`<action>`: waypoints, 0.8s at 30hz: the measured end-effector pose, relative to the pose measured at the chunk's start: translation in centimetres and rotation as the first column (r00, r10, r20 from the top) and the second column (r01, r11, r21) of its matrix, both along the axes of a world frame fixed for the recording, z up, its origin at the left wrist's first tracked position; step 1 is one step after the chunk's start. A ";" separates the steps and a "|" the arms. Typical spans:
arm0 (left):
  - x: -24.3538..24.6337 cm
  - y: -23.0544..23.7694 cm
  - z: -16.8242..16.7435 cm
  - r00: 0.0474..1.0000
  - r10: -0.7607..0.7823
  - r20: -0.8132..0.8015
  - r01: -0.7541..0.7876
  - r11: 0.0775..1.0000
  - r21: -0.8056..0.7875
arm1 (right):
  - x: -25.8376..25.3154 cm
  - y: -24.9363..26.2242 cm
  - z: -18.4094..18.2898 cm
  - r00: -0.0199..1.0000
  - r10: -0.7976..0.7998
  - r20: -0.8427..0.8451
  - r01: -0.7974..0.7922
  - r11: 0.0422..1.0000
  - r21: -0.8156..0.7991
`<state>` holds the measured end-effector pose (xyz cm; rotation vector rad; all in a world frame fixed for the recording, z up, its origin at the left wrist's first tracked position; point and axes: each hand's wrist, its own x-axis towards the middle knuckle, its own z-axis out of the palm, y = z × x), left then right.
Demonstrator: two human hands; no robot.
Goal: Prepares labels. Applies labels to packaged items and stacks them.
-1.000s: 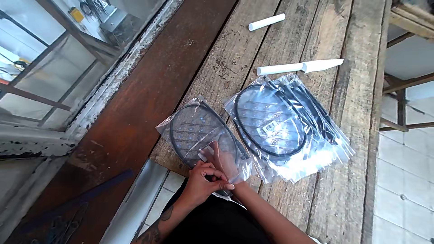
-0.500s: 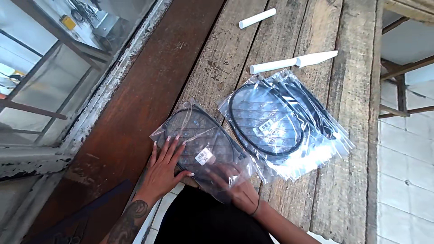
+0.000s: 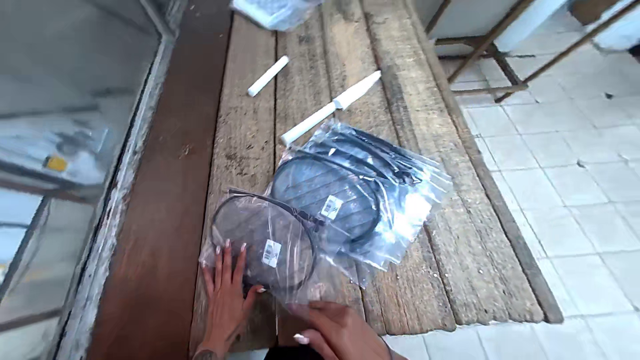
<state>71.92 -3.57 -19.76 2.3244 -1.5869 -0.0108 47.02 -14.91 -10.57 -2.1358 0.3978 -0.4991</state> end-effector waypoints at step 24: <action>-5.4 -45.9 9.1 0.730 -0.505 -0.460 0.679 0.466 0.567 | -1.2 -8.1 -9.6 0.871 -0.483 -0.089 0.338 0.720 -0.606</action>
